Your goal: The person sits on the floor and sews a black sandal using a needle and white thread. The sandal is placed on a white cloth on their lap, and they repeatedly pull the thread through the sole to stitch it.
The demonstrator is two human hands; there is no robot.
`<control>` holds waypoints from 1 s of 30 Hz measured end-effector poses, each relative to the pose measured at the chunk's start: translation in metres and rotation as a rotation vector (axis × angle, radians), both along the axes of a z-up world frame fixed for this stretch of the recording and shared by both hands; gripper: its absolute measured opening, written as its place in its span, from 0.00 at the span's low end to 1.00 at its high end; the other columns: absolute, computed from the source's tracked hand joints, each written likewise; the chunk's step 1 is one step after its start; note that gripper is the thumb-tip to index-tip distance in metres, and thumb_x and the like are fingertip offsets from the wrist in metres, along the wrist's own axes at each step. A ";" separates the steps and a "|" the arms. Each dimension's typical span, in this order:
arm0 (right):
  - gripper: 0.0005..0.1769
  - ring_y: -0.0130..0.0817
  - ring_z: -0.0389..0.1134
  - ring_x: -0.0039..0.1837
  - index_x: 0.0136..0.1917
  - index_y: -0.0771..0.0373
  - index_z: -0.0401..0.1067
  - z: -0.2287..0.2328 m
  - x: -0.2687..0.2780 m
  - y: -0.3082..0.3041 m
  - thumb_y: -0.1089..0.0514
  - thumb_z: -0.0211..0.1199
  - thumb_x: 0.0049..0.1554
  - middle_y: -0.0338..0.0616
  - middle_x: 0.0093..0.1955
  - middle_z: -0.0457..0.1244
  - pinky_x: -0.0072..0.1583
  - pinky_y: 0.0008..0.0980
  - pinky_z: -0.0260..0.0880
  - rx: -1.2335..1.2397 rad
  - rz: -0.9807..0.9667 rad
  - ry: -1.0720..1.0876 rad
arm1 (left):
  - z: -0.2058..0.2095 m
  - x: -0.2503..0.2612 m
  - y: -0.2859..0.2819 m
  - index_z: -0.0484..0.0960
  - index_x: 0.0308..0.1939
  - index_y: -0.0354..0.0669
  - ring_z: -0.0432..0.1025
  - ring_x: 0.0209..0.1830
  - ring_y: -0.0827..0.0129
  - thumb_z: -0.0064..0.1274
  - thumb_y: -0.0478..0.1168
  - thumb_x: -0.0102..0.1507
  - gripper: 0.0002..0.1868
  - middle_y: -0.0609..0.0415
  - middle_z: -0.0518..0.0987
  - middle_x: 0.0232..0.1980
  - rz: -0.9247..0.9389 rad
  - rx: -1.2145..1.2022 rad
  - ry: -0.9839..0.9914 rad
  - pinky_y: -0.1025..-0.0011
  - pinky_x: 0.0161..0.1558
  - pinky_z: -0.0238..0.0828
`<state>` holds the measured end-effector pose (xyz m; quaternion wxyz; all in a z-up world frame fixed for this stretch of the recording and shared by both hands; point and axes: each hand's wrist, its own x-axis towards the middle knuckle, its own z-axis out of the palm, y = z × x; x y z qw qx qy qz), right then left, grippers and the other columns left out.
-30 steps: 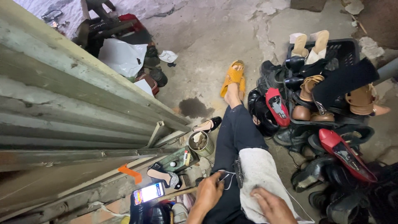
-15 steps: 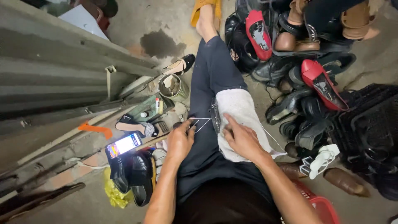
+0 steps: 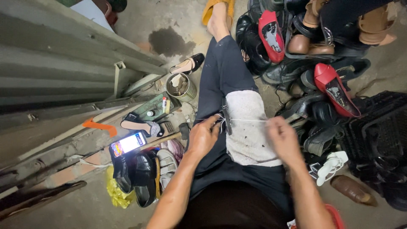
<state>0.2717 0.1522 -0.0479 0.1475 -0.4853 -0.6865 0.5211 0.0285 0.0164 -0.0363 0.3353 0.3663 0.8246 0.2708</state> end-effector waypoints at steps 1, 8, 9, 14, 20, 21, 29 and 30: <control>0.12 0.45 0.70 0.51 0.54 0.64 0.76 -0.005 0.011 0.008 0.57 0.54 0.67 0.55 0.44 0.69 0.57 0.46 0.70 -0.001 0.002 -0.003 | -0.001 0.004 0.001 0.84 0.58 0.58 0.81 0.47 0.46 0.55 0.43 0.64 0.17 0.50 0.88 0.43 0.002 -0.001 -0.003 0.51 0.47 0.78; 0.18 0.59 0.71 0.57 0.66 0.60 0.70 0.041 0.010 0.008 0.52 0.59 0.65 0.57 0.54 0.70 0.55 0.55 0.72 0.215 0.001 -0.324 | 0.012 0.008 0.008 0.88 0.49 0.51 0.80 0.44 0.45 0.56 0.41 0.63 0.12 0.47 0.87 0.41 0.024 0.095 0.063 0.51 0.45 0.77; 0.25 0.60 0.70 0.60 0.71 0.59 0.68 0.051 0.000 0.002 0.55 0.61 0.62 0.58 0.60 0.69 0.57 0.56 0.72 0.246 0.052 -0.320 | 0.018 0.007 0.010 0.88 0.46 0.47 0.80 0.44 0.43 0.56 0.38 0.62 0.11 0.43 0.86 0.40 0.027 0.151 0.056 0.50 0.44 0.77; 0.24 0.40 0.63 0.70 0.71 0.53 0.67 0.019 -0.052 -0.026 0.52 0.55 0.61 0.41 0.70 0.63 0.69 0.38 0.61 0.398 0.265 -0.076 | 0.001 0.006 0.006 0.82 0.40 0.47 0.78 0.39 0.54 0.54 0.42 0.66 0.05 0.51 0.81 0.38 0.000 0.202 0.049 0.60 0.43 0.70; 0.17 0.41 0.61 0.67 0.62 0.54 0.70 0.003 -0.065 -0.026 0.49 0.55 0.62 0.36 0.63 0.65 0.60 0.41 0.68 0.514 0.476 -0.190 | 0.015 -0.006 -0.019 0.80 0.31 0.47 0.70 0.38 0.74 0.54 0.34 0.58 0.02 0.59 0.72 0.38 0.081 0.287 -0.362 0.75 0.45 0.66; 0.11 0.39 0.63 0.63 0.53 0.53 0.73 0.010 -0.066 -0.024 0.49 0.53 0.64 0.35 0.56 0.68 0.57 0.38 0.67 0.448 0.479 -0.168 | 0.020 -0.012 -0.028 0.81 0.34 0.46 0.72 0.43 0.75 0.55 0.33 0.58 0.03 0.59 0.74 0.47 0.102 0.264 -0.561 0.76 0.50 0.67; 0.14 0.33 0.68 0.56 0.53 0.49 0.78 0.008 -0.059 -0.024 0.46 0.55 0.62 0.29 0.50 0.72 0.57 0.36 0.68 0.355 0.419 -0.180 | 0.026 -0.023 -0.067 0.84 0.47 0.43 0.73 0.31 0.77 0.60 0.39 0.66 0.07 0.58 0.78 0.44 0.095 0.145 -0.681 0.79 0.40 0.70; 0.15 0.36 0.67 0.54 0.53 0.49 0.78 0.015 -0.064 -0.023 0.46 0.53 0.63 0.29 0.50 0.72 0.55 0.38 0.67 0.375 0.479 -0.176 | 0.029 -0.019 -0.056 0.85 0.39 0.42 0.73 0.29 0.78 0.63 0.38 0.65 0.05 0.59 0.79 0.38 0.135 0.127 -0.649 0.80 0.39 0.69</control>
